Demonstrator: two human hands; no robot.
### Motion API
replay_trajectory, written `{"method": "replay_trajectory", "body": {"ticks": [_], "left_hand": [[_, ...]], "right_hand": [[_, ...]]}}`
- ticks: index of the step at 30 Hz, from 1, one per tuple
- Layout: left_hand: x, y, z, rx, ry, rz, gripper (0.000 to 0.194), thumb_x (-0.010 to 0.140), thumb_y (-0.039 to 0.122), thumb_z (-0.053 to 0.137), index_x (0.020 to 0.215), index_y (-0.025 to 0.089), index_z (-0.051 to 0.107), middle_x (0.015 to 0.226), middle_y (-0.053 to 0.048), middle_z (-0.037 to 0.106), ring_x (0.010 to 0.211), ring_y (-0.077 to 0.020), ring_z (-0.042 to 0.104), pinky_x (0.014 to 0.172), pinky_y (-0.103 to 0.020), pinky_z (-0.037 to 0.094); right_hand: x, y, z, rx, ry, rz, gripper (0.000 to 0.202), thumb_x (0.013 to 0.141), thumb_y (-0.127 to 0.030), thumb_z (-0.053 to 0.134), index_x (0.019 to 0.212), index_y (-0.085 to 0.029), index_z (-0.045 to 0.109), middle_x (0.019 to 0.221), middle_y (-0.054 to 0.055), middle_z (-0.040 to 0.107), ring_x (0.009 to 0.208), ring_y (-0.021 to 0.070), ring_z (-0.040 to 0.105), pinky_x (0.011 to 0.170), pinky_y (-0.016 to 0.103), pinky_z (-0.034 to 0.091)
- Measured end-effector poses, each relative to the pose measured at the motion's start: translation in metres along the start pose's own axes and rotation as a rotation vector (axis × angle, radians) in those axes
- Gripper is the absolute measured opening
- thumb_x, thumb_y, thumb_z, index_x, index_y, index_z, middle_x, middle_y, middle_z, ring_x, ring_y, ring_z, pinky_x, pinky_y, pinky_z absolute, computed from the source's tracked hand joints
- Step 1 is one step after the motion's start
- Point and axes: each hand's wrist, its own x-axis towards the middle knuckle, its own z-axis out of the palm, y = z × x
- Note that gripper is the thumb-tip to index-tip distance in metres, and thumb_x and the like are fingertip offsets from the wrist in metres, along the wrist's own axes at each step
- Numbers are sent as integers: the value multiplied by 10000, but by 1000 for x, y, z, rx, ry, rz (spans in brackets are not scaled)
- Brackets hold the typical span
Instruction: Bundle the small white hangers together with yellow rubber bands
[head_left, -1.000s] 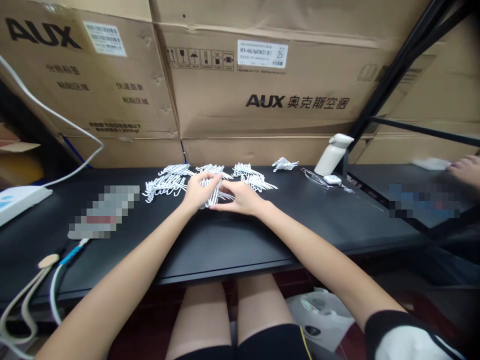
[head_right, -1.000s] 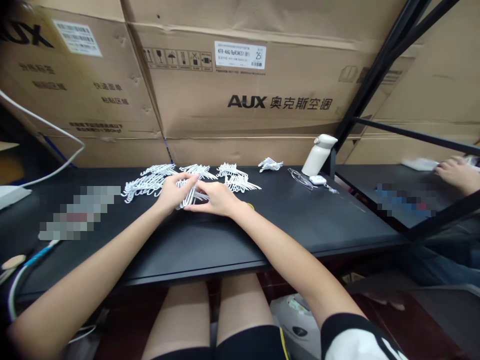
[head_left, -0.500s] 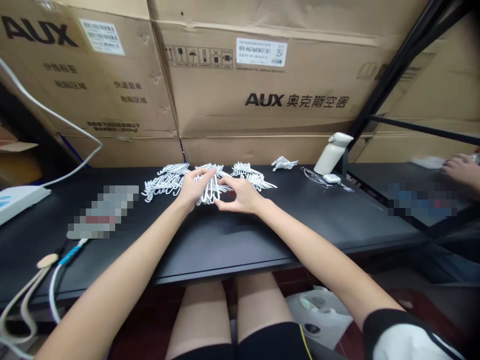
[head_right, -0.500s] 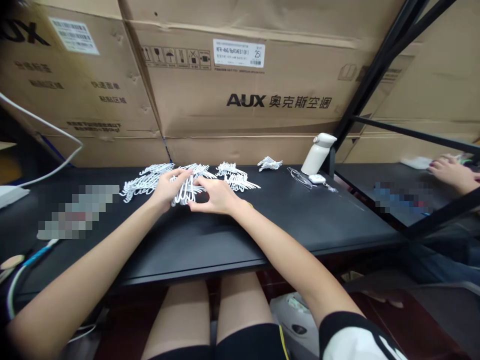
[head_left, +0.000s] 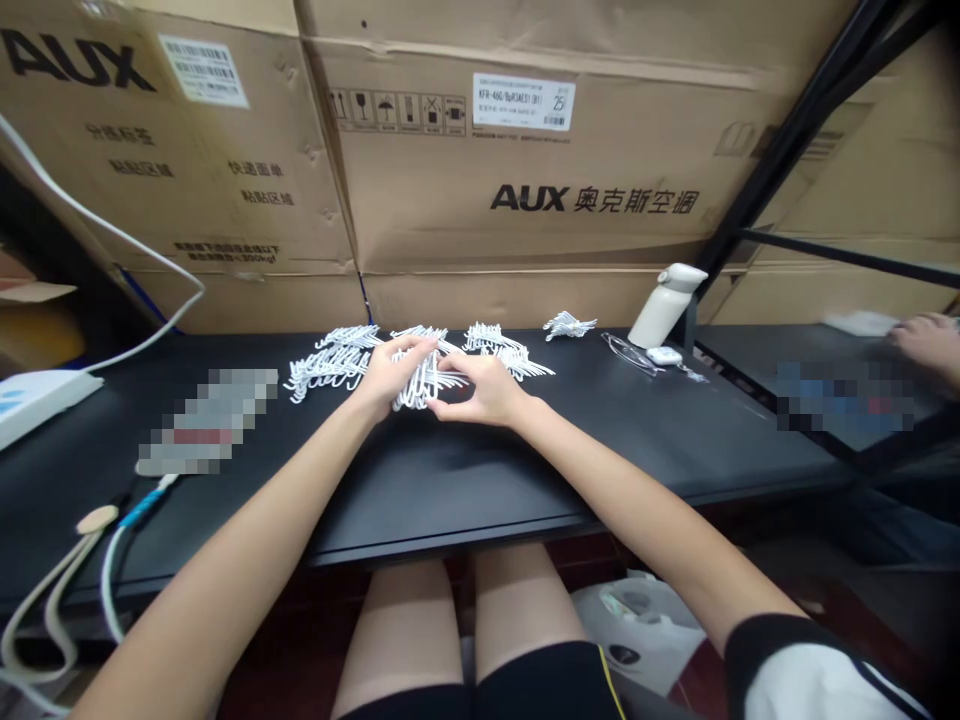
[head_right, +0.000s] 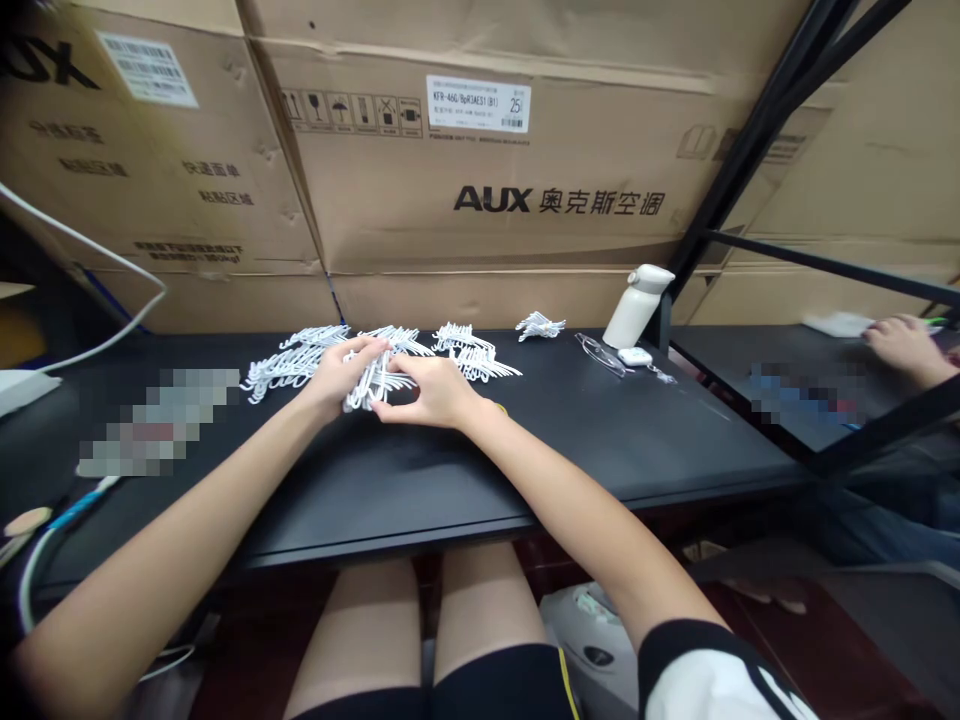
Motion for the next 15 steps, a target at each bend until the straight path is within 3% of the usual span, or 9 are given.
{"method": "replay_trajectory", "body": {"ticks": [7, 15], "left_hand": [[1, 2, -1, -168, 23, -130, 321, 608, 412, 776, 784, 156, 695, 742, -39, 699, 624, -164, 641, 600, -270, 534], [3, 4, -4, -182, 18, -128, 357, 582, 412, 799, 814, 159, 701, 802, -58, 719, 678, -183, 665, 660, -299, 557]], "right_hand": [[2, -1, -1, 27, -48, 29, 363, 724, -442, 651, 945, -173, 551, 828, 19, 634, 579, 107, 507, 600, 256, 424], [4, -1, -9, 78, -115, 43, 358, 740, -450, 635, 948, -173, 547, 800, 7, 615, 590, 105, 499, 607, 260, 424]]}}
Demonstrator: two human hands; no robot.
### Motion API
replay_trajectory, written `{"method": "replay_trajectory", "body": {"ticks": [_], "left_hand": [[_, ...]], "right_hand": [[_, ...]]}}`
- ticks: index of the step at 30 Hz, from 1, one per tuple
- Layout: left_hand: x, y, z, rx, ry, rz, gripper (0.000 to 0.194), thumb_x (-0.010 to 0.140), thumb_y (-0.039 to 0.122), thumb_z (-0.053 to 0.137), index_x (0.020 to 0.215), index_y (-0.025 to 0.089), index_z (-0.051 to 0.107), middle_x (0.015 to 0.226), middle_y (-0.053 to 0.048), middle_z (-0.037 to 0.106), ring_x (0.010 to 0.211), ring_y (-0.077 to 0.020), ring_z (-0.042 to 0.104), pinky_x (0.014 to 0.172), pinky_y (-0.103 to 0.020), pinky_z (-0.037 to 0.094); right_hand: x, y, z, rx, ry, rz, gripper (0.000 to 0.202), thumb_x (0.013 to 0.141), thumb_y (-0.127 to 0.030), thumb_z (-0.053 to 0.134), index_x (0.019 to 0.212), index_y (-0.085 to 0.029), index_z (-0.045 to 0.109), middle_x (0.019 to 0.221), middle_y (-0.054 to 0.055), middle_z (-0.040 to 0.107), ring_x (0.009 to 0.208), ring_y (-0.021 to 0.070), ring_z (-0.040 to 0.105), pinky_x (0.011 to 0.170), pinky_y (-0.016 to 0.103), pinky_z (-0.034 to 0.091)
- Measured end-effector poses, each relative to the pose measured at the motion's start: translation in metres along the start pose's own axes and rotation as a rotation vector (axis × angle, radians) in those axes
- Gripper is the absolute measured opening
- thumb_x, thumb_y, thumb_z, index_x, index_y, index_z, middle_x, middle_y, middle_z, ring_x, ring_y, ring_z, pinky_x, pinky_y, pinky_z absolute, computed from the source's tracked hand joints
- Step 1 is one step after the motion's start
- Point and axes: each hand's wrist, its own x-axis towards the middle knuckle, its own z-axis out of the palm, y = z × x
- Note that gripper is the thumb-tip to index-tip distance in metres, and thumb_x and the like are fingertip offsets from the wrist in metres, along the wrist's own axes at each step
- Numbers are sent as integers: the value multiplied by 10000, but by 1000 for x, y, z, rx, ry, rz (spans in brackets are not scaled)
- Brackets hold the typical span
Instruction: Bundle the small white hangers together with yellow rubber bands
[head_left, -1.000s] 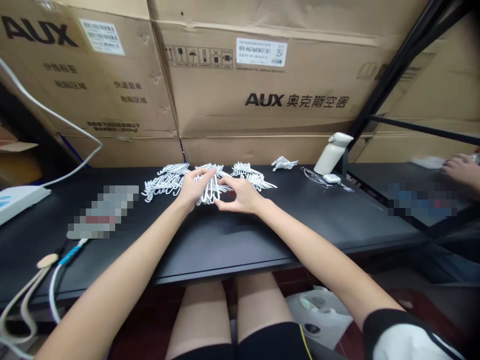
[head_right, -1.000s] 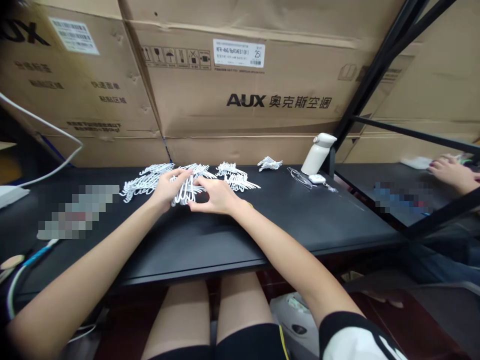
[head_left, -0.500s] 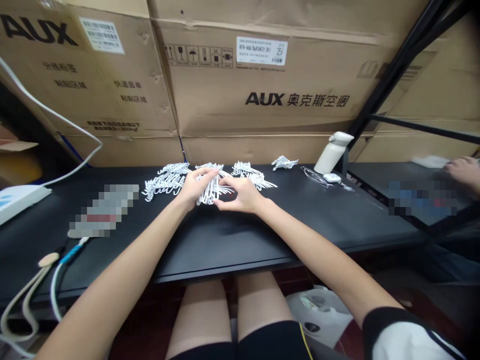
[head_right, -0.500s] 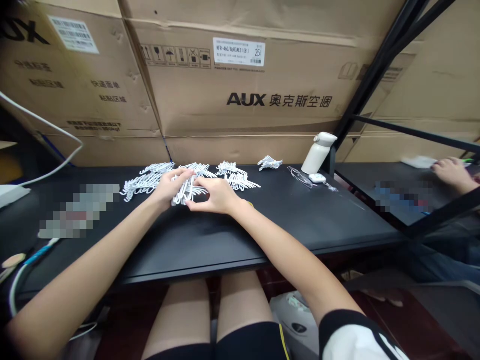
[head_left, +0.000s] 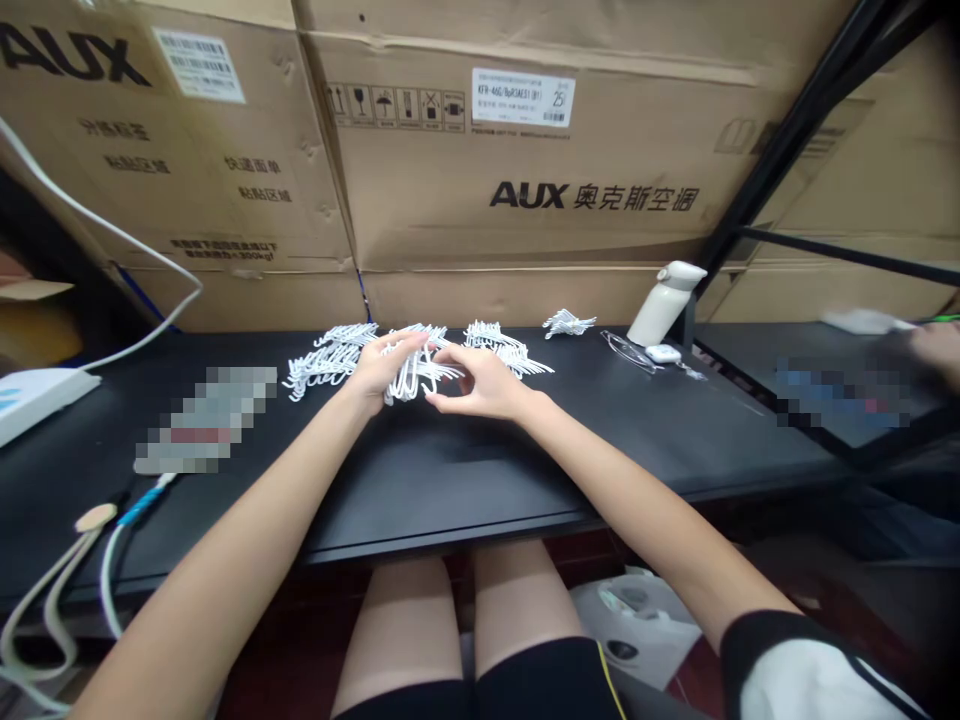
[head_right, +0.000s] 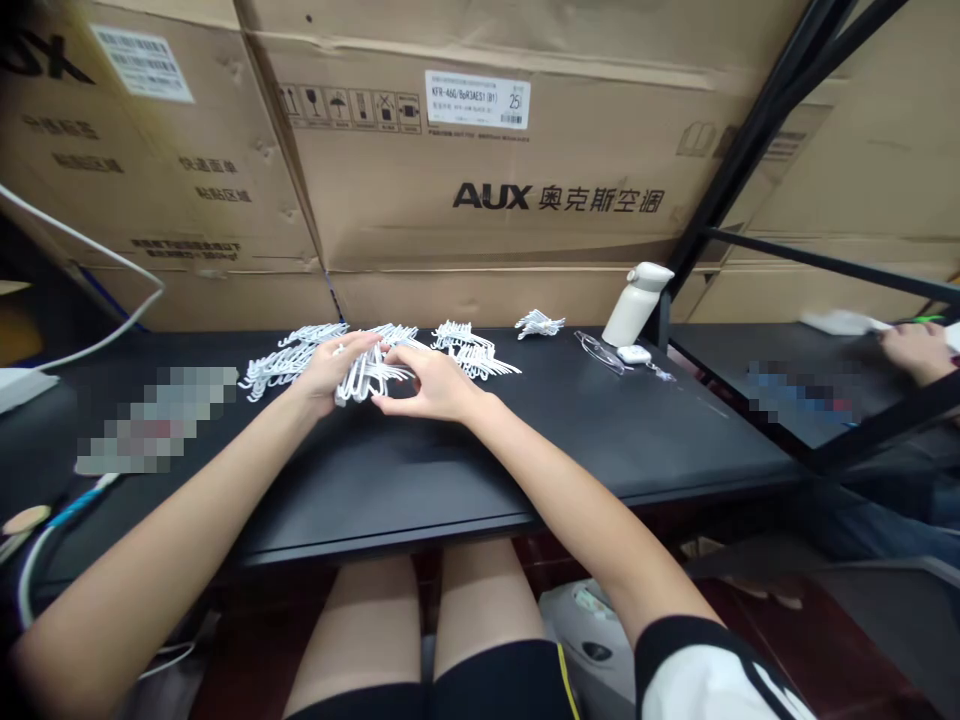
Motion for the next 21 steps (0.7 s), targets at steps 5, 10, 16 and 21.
{"method": "replay_trajectory", "body": {"ticks": [5, 10, 16, 21], "left_hand": [[1, -3, -2, 79, -19, 51, 361, 619, 445, 769, 825, 154, 709, 837, -68, 720, 739, -199, 660, 719, -310, 537], [-1, -6, 2, 345, 81, 299, 255, 704, 425, 691, 754, 176, 709, 844, -59, 720, 881, -233, 647, 884, -343, 475], [-5, -6, 7, 483, 61, 397, 266, 765, 445, 623, 749, 190, 697, 813, -33, 714, 863, -218, 640, 890, -320, 455], [-7, -8, 7, 529, 4, 418, 316, 792, 474, 580, 728, 187, 697, 785, -39, 708, 812, -208, 634, 851, -301, 453]], "right_hand": [[0, 1, 3, 29, 31, 32, 358, 747, -447, 635, 947, -164, 547, 768, 1, 598, 575, 98, 488, 599, 257, 423], [-2, 1, 13, 37, 43, 58, 420, 737, -510, 642, 949, -161, 544, 833, 23, 612, 593, 106, 506, 621, 270, 445], [-4, -1, 17, 13, 49, 56, 393, 764, -498, 634, 945, -163, 534, 828, 25, 604, 609, 114, 526, 645, 277, 454], [-5, 1, 18, 4, 41, 26, 406, 755, -491, 646, 968, -165, 535, 810, 21, 603, 666, 136, 545, 659, 279, 457]]}}
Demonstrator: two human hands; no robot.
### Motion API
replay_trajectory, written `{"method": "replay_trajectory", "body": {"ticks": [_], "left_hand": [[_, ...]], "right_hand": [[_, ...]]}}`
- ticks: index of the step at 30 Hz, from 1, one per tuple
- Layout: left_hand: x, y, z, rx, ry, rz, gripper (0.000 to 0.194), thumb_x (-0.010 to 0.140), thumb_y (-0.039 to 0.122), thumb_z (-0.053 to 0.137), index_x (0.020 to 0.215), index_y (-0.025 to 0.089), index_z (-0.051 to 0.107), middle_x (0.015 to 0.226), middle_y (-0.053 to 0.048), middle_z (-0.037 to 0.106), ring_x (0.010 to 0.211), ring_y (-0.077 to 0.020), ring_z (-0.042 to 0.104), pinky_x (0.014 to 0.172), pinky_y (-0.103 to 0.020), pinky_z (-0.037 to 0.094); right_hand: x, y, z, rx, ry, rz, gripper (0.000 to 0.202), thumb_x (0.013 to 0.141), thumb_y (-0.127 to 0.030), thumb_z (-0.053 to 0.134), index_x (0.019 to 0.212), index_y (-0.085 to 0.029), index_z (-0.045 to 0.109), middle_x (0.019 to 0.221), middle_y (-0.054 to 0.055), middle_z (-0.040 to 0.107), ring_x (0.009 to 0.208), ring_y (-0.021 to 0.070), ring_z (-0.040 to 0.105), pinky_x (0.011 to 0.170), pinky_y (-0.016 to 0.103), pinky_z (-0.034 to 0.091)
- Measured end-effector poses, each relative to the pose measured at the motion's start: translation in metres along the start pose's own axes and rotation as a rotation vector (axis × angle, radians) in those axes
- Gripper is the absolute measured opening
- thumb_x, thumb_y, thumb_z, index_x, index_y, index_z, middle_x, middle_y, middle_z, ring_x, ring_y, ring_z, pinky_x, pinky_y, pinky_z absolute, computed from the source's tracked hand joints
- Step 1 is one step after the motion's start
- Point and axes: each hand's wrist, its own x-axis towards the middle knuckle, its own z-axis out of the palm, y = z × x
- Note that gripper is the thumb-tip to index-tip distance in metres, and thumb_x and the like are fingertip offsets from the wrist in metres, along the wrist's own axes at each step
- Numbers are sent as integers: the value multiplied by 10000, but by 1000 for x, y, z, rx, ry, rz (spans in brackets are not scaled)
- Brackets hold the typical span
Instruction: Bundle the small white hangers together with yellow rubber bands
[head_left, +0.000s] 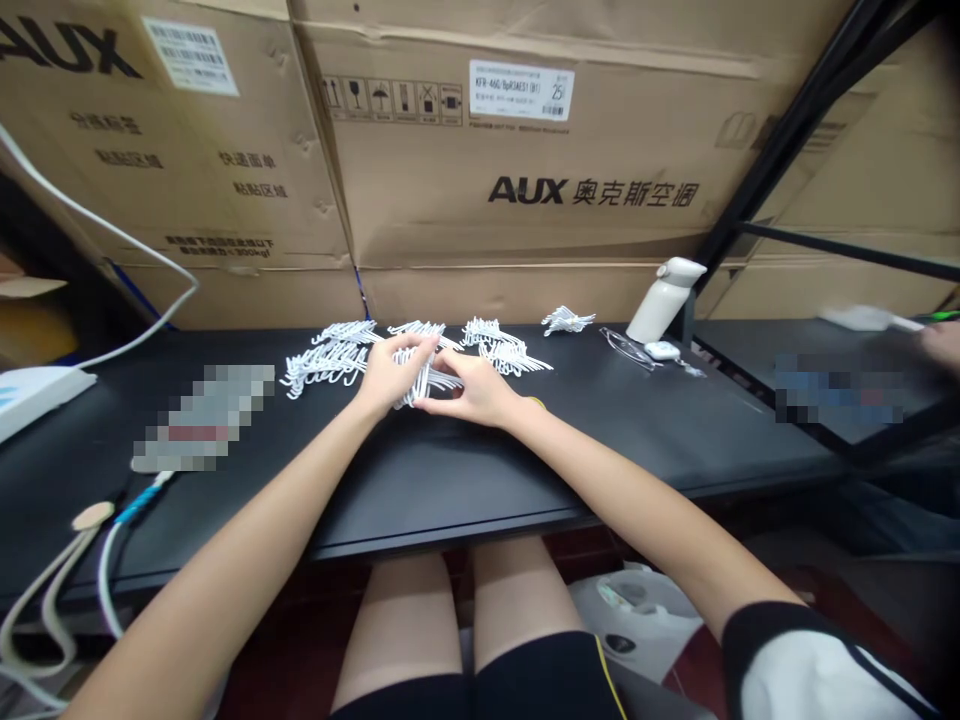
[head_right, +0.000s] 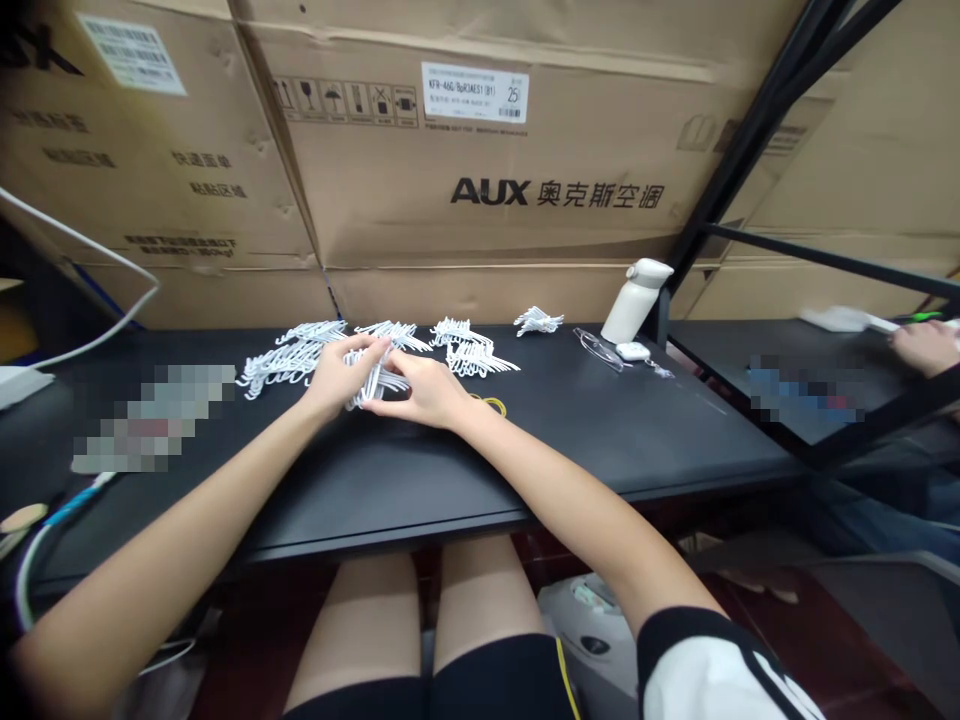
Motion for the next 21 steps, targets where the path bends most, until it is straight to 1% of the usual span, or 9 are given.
{"method": "replay_trajectory", "body": {"ticks": [3, 5, 11, 14, 17, 19, 21], "left_hand": [[-1, 0, 0, 25, -47, 14, 329, 803, 478, 564, 718, 190, 698, 775, -41, 709, 793, -209, 633, 847, -306, 451], [-1, 1, 0, 26, -50, 7, 327, 794, 485, 573, 722, 192, 698, 777, -41, 708, 803, -215, 635, 863, -313, 448], [1, -1, -2, 37, -26, 1, 327, 775, 497, 586, 677, 202, 689, 715, -36, 690, 776, -217, 630, 864, -330, 450], [1, -2, -2, 41, 8, -18, 337, 762, 505, 599, 645, 199, 679, 702, -36, 683, 767, -217, 629, 836, -319, 453], [1, -2, -2, 46, 28, -50, 349, 754, 519, 599, 641, 198, 674, 691, -33, 678, 758, -217, 623, 810, -314, 458], [1, -1, -2, 44, 23, -61, 348, 753, 517, 597, 644, 196, 678, 682, -32, 674, 738, -211, 616, 789, -313, 460], [1, -1, -2, 36, 17, -63, 341, 750, 504, 603, 635, 193, 680, 669, -29, 668, 718, -204, 609, 776, -306, 458]], "right_hand": [[0, 2, 2, 7, 4, -20, 408, 748, -481, 653, 966, -156, 539, 821, 28, 607, 700, 145, 560, 670, 277, 458], [0, 2, 2, 14, 9, -18, 407, 748, -486, 652, 942, -145, 543, 823, 37, 605, 708, 149, 565, 667, 274, 459], [0, 4, 3, 35, -24, 12, 447, 728, -502, 672, 975, -148, 554, 896, 60, 623, 765, 161, 580, 685, 275, 475], [0, 7, 3, 30, -58, 17, 448, 718, -480, 684, 994, -154, 547, 903, 56, 632, 736, 156, 576, 676, 278, 472], [1, 9, 4, 19, -63, -10, 325, 762, -393, 638, 963, -154, 548, 884, 49, 632, 714, 154, 576, 676, 284, 465], [1, 10, 4, 14, -47, -26, 212, 798, -321, 576, 929, -156, 551, 859, 42, 629, 722, 155, 581, 692, 285, 462], [1, 10, 5, 17, -37, -30, 147, 825, -279, 523, 901, -157, 550, 840, 40, 629, 721, 150, 583, 702, 279, 456]]}}
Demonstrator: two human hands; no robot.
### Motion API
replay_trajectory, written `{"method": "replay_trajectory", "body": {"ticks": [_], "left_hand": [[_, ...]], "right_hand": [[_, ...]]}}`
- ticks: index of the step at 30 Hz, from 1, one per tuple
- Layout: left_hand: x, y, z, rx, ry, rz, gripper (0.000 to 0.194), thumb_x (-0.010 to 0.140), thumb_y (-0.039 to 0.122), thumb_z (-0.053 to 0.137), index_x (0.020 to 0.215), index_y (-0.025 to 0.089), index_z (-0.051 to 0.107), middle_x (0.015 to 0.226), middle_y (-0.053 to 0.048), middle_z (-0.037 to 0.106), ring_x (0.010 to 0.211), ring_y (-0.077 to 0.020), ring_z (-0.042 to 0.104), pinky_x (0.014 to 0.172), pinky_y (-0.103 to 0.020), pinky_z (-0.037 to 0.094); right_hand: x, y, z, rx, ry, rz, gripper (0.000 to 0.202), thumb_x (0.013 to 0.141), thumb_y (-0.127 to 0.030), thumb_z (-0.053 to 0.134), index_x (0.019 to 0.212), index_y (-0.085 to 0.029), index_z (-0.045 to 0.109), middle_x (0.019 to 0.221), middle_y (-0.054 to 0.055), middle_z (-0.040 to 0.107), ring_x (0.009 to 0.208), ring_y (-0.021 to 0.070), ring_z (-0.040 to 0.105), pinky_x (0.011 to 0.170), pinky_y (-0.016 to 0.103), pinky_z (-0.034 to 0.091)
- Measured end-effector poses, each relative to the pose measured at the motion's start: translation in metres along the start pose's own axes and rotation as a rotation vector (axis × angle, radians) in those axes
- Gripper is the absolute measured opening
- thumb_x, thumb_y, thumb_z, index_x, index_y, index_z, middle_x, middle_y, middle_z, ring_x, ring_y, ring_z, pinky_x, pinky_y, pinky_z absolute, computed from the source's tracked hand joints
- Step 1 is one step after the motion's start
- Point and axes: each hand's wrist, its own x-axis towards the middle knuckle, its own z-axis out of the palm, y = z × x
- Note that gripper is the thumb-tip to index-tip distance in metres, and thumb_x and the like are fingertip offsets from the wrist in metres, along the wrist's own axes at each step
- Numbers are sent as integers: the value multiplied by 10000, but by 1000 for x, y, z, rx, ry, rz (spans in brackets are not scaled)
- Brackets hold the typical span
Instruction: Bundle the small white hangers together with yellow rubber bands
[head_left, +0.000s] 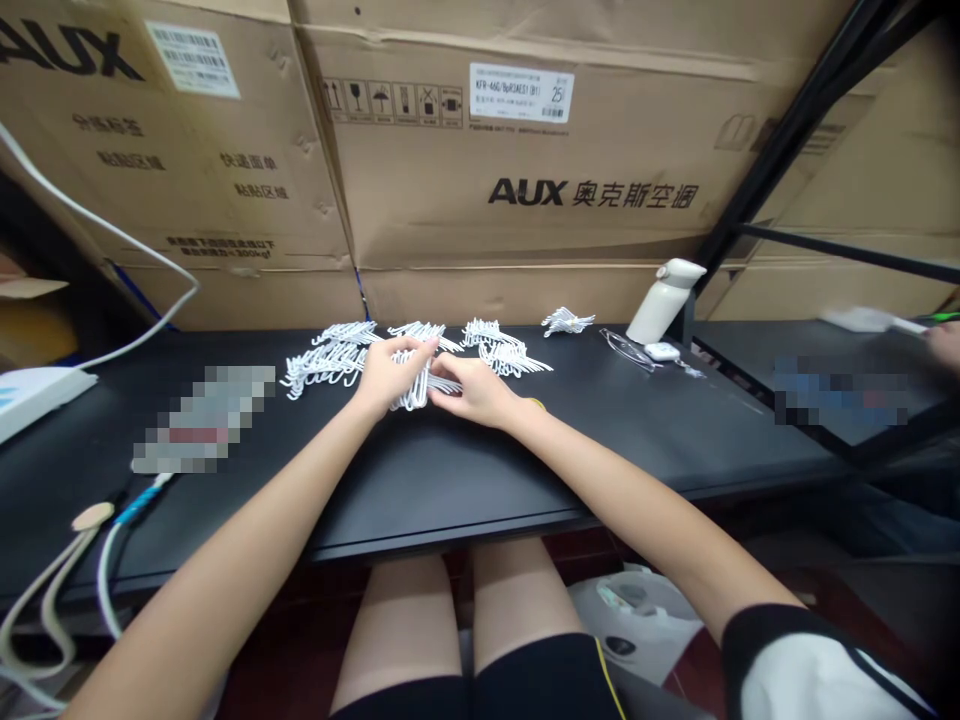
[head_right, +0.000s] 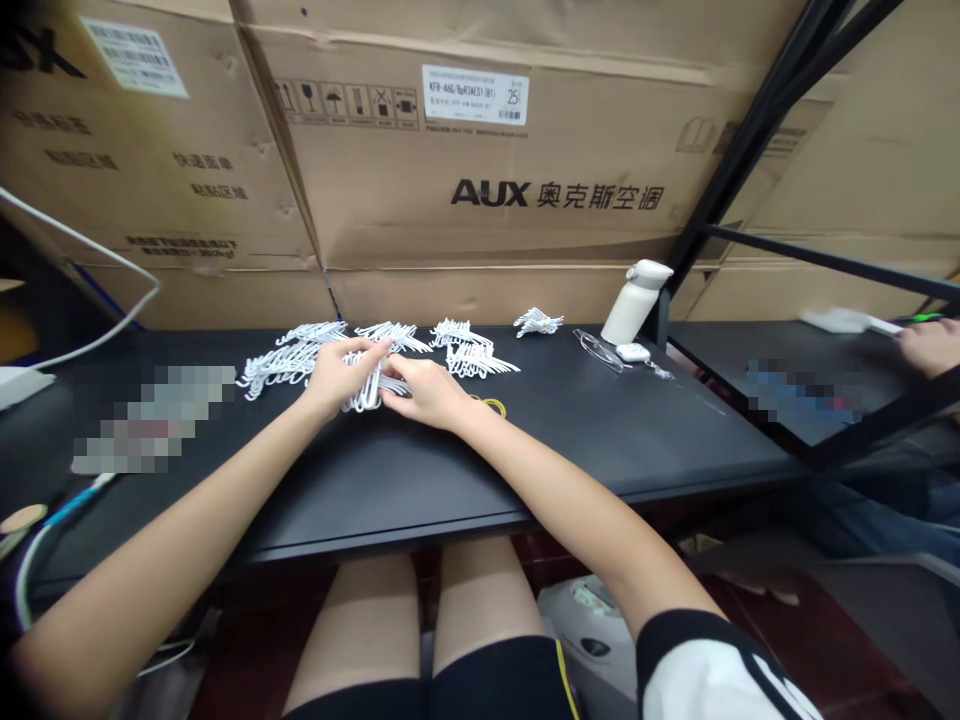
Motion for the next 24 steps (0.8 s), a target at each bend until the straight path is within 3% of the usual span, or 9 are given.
{"method": "replay_trajectory", "body": {"ticks": [7, 15, 17, 22, 24], "left_hand": [[0, 0, 1, -24, 36, 7, 330, 759, 478, 607, 603, 196, 676, 641, -18, 662, 709, -191, 611, 801, -285, 450], [1, -1, 1, -17, 48, -1, 341, 748, 507, 611, 613, 202, 681, 656, -22, 670, 743, -213, 626, 818, -314, 464], [1, 0, 1, -25, 53, -13, 346, 747, 510, 612, 608, 201, 680, 644, -20, 671, 726, -207, 624, 804, -306, 471], [1, 1, 0, -95, 58, -64, 405, 767, 536, 587, 619, 172, 686, 634, -46, 679, 604, -185, 601, 648, -293, 485], [1, 0, -1, -91, 54, -65, 417, 769, 547, 580, 628, 169, 686, 647, -53, 688, 587, -180, 597, 626, -293, 485]], "right_hand": [[-1, 0, 4, 42, 31, 20, 176, 873, -301, 471, 776, -162, 522, 731, 24, 598, 700, 140, 579, 709, 265, 443], [0, -2, 7, 129, 88, 64, 148, 842, -278, 506, 756, -160, 532, 757, 40, 626, 777, 159, 617, 758, 289, 473], [1, -3, 8, 223, 102, 141, 151, 811, -302, 557, 762, -160, 543, 755, 37, 636, 750, 157, 628, 737, 296, 494], [7, -2, 12, 769, 87, 502, 325, 665, -418, 731, 771, -145, 589, 694, 43, 673, 638, 163, 670, 540, 257, 535], [9, -1, 13, 868, 97, 556, 351, 606, -411, 779, 750, -135, 617, 676, 45, 682, 645, 163, 681, 544, 247, 545]]}}
